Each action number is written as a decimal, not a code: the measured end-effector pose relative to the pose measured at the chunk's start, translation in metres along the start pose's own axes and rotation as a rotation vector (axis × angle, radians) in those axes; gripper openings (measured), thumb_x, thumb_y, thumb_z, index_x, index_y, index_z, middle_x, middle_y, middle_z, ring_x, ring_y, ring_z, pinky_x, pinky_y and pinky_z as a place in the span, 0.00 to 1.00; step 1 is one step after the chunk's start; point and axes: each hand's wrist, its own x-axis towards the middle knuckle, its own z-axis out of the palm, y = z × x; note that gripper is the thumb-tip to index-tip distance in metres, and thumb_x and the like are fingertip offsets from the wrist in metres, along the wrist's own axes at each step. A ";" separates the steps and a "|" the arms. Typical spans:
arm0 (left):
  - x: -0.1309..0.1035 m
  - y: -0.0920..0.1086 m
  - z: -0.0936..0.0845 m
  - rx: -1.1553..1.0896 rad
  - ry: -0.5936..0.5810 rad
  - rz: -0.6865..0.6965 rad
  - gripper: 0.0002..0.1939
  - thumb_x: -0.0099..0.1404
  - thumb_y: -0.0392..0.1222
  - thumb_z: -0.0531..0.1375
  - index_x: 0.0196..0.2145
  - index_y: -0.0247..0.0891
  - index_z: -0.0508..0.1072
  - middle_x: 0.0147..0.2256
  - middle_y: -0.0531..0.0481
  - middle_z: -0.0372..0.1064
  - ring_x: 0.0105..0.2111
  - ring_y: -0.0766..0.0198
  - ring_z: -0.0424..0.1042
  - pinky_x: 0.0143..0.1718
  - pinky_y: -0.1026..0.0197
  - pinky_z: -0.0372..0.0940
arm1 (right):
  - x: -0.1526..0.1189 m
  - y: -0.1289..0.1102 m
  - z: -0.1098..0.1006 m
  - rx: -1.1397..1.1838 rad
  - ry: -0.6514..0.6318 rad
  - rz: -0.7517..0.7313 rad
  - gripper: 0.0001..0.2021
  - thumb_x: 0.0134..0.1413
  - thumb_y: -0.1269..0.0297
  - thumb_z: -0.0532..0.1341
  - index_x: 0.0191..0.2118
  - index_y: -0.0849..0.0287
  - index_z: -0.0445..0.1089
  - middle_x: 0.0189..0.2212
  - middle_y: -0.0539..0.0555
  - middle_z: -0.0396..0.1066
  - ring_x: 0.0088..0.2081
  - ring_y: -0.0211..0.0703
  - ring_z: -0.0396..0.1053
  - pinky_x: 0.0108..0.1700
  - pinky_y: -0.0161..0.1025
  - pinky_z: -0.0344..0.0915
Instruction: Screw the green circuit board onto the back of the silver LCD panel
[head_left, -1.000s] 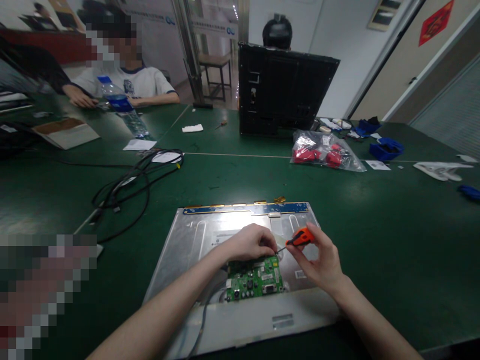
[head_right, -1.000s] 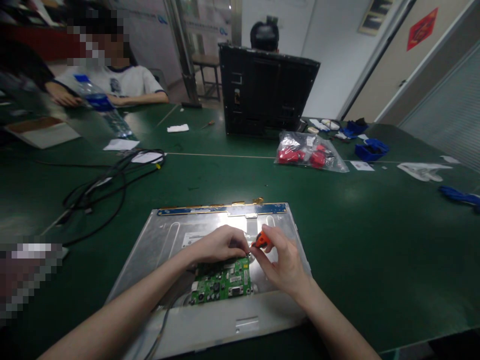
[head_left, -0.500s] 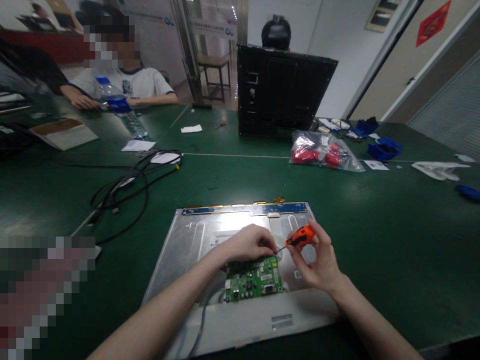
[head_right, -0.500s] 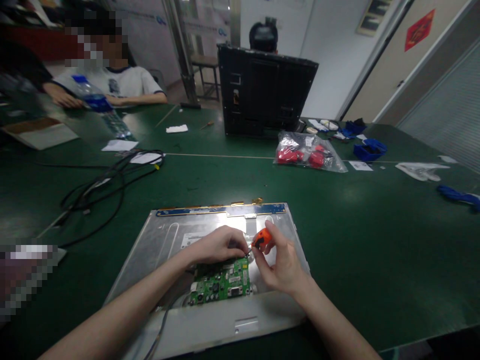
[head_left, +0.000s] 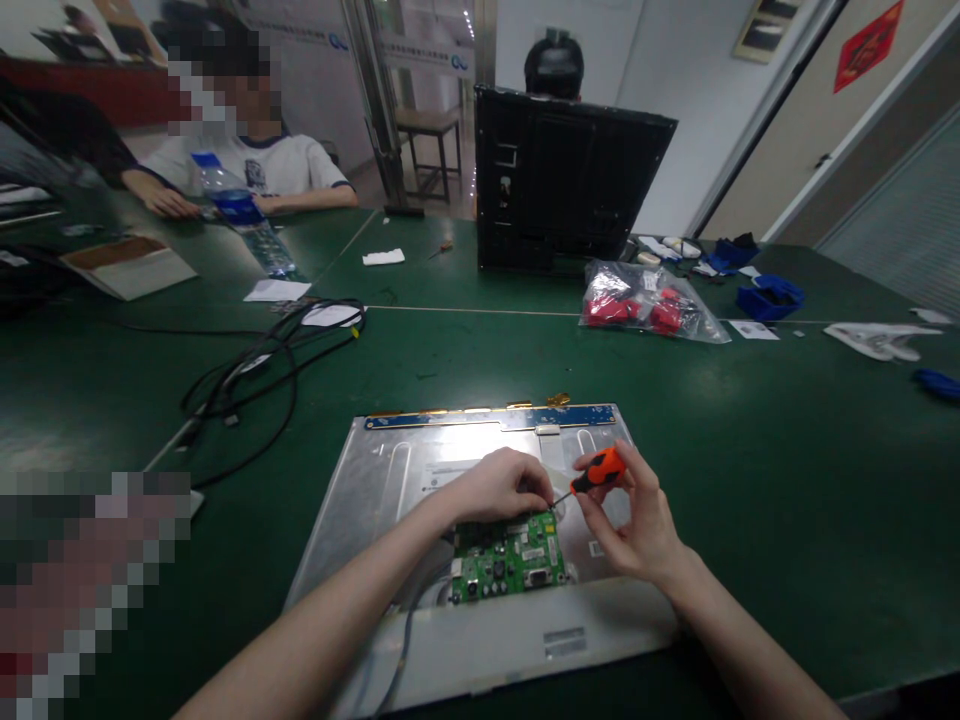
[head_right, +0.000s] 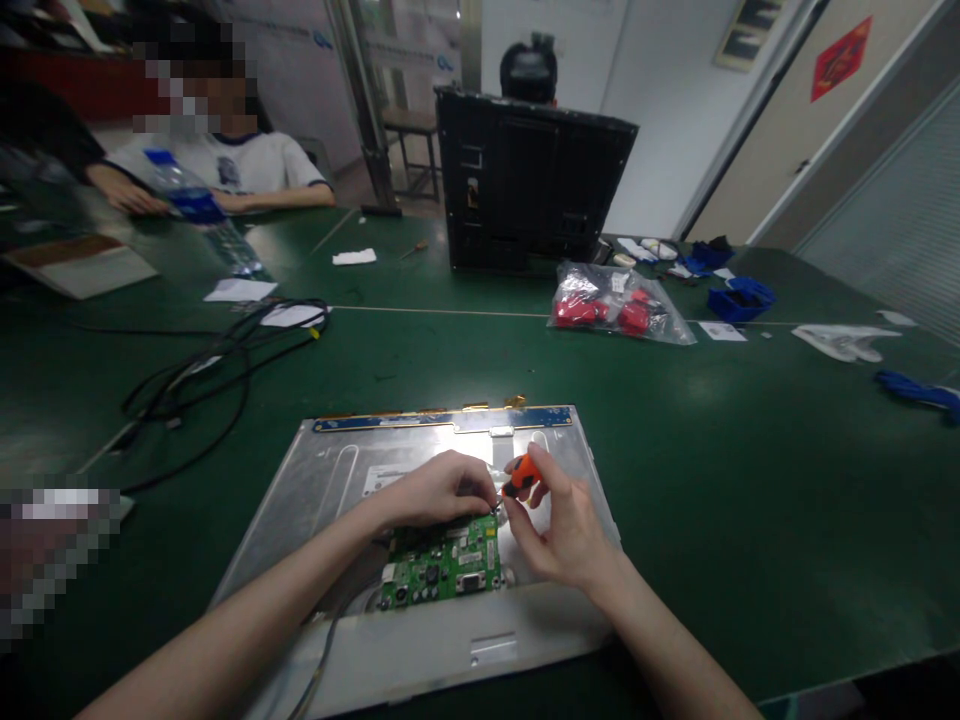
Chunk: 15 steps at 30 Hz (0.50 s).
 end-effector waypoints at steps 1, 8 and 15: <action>0.000 -0.001 0.000 -0.003 0.000 -0.002 0.06 0.58 0.32 0.63 0.33 0.35 0.79 0.30 0.50 0.75 0.31 0.63 0.72 0.33 0.66 0.61 | 0.000 0.000 0.000 0.003 -0.005 0.000 0.37 0.55 0.75 0.57 0.67 0.53 0.41 0.39 0.56 0.70 0.26 0.36 0.68 0.28 0.38 0.72; 0.000 -0.003 0.001 0.008 -0.011 -0.003 0.06 0.58 0.32 0.63 0.34 0.36 0.79 0.30 0.51 0.75 0.31 0.63 0.71 0.34 0.66 0.62 | -0.003 0.002 0.002 -0.017 0.014 0.002 0.38 0.55 0.75 0.58 0.67 0.54 0.41 0.32 0.51 0.69 0.25 0.37 0.68 0.29 0.38 0.72; 0.000 -0.002 0.000 0.022 -0.006 0.001 0.06 0.58 0.32 0.63 0.34 0.36 0.79 0.30 0.51 0.75 0.31 0.63 0.71 0.33 0.66 0.61 | -0.002 0.002 0.003 -0.038 0.040 -0.007 0.37 0.56 0.74 0.60 0.67 0.52 0.42 0.29 0.48 0.67 0.24 0.37 0.66 0.27 0.37 0.71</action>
